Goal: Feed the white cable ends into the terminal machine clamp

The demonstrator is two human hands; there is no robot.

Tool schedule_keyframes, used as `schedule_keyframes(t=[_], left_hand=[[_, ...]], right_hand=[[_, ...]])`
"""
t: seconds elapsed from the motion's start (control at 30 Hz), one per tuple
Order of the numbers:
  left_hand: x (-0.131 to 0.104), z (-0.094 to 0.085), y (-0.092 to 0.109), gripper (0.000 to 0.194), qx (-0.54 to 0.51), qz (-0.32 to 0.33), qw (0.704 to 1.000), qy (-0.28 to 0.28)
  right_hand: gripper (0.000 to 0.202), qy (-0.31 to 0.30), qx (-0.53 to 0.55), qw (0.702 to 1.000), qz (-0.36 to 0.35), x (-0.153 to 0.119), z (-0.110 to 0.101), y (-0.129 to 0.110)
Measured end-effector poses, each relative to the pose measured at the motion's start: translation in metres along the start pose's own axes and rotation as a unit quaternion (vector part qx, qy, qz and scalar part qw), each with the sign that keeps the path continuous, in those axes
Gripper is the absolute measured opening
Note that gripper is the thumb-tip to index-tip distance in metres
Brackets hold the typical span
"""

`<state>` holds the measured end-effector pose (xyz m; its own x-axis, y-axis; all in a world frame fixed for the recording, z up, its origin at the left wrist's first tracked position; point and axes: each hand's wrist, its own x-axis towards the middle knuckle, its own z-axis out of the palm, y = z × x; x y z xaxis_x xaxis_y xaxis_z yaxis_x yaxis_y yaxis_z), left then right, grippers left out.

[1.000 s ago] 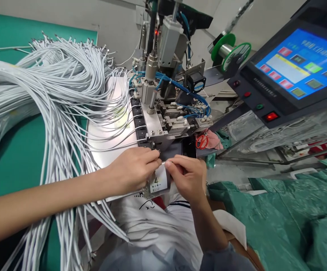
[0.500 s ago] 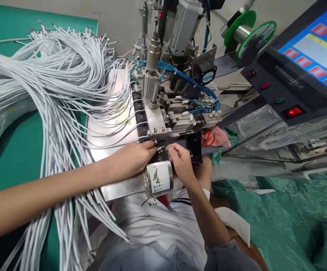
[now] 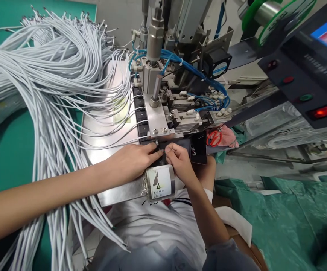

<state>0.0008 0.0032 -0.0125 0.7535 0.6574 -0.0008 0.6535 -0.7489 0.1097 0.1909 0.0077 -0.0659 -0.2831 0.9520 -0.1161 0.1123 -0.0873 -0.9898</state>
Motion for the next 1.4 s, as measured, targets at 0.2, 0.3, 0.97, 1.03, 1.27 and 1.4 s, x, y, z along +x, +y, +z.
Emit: schedule_keyframes(t=[0.2,0.3,0.97,1.03,1.27,1.4], left_hand=[[0.002,0.002,-0.004,0.049,0.013,0.01,1.0,-0.003],[0.002,0.004,-0.004,0.048,0.023,0.012,1.0,0.006],[-0.007,-0.028,-0.001,0.021,0.074,-0.165,0.983,-0.011],[-0.007,-0.026,-0.007,0.027,0.074,-0.167,0.983,-0.005],[-0.006,-0.025,-0.014,0.024,0.046,-0.183,0.982,0.001],[-0.008,-0.029,0.0,0.024,0.021,-0.122,0.992,0.038]], right_hand=[[0.027,0.0,0.01,1.0,0.001,0.003,0.001,0.002],[0.029,-0.004,0.012,1.0,-0.007,0.005,0.001,0.005],[0.015,0.208,-0.171,0.946,-0.181,-0.063,0.03,-0.026],[0.01,0.076,-0.172,0.97,-0.155,-0.083,0.055,-0.029],[0.017,-0.18,-0.148,0.972,-0.039,-0.099,0.127,-0.005],[0.019,-0.065,-0.268,0.949,-0.151,-0.105,0.112,-0.016]])
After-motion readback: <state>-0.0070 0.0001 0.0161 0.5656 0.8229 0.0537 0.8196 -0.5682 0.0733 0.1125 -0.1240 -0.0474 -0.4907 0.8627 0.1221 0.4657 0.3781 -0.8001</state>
